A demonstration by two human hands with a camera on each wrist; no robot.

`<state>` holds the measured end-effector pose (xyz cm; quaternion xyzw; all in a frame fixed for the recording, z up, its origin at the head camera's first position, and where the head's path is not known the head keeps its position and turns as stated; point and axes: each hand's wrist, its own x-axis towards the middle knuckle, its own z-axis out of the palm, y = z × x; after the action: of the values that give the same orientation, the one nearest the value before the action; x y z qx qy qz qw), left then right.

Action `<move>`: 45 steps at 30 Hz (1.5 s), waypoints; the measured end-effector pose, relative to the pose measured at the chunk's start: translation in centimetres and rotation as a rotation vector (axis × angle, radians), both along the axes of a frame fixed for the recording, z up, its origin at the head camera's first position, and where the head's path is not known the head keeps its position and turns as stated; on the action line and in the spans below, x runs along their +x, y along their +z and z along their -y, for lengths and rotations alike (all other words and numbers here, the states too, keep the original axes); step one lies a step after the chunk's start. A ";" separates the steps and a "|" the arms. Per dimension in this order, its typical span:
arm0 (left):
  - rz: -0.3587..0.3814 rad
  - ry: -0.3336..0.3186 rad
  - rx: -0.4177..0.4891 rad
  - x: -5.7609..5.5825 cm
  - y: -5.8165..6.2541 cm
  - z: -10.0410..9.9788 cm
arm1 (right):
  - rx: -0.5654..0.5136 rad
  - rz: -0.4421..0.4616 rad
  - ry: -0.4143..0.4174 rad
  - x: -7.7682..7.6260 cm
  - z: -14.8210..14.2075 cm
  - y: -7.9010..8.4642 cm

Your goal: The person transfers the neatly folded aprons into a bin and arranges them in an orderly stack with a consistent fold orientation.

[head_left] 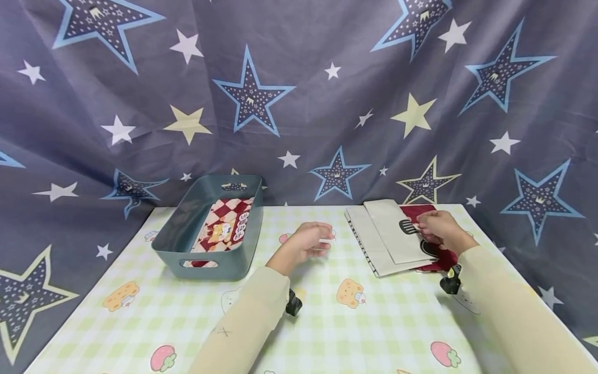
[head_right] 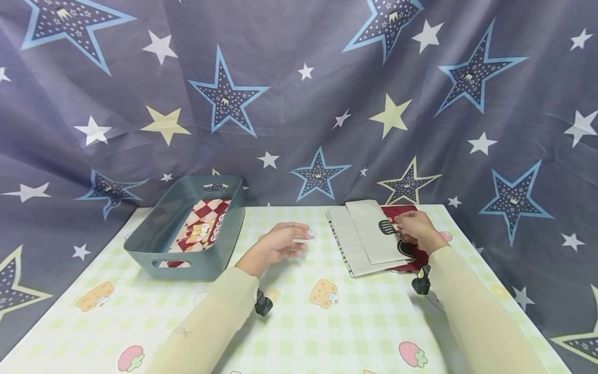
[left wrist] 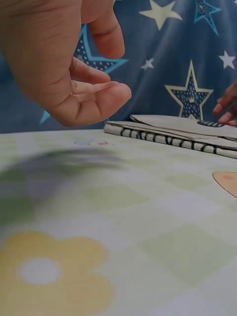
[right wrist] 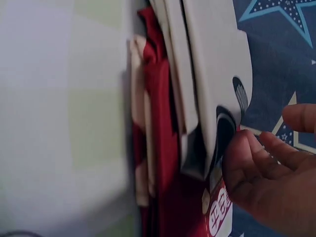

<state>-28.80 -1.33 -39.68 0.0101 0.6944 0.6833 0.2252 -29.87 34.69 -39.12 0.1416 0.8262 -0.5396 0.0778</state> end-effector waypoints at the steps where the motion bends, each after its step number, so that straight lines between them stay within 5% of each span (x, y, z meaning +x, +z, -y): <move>1: 0.020 0.006 0.014 -0.1 -0.2 -0.3 | 0.014 0.007 0.005 -0.1 -0.1 0.0; 7: 0.139 0.039 0.090 -0.6 -0.8 -2.3 | 0.094 0.043 0.090 -0.3 -0.2 -0.1; 18: 0.140 0.058 0.078 -0.9 -1.6 -4.8 | 0.228 -0.032 0.245 -0.3 0.7 -0.6; 22: 0.129 0.054 0.048 -1.1 -2.0 -5.0 | 0.279 -0.086 0.244 -0.3 1.0 -0.9; 33: 0.132 0.036 0.042 -1.6 -1.9 -5.3 | 0.182 -0.082 0.185 -0.7 1.0 -1.4; 40: 0.117 0.057 0.014 -1.8 -2.0 -5.6 | 0.181 -0.082 0.246 -0.7 2.2 -1.3; 45: 0.130 0.098 0.033 -1.6 -2.0 -5.8 | 0.164 -0.068 0.203 -0.5 3.3 -1.3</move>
<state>-30.41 4.43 -41.68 -0.0645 0.6667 0.7041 0.2357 -30.36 31.42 -40.37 0.0449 0.8799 -0.4640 0.0922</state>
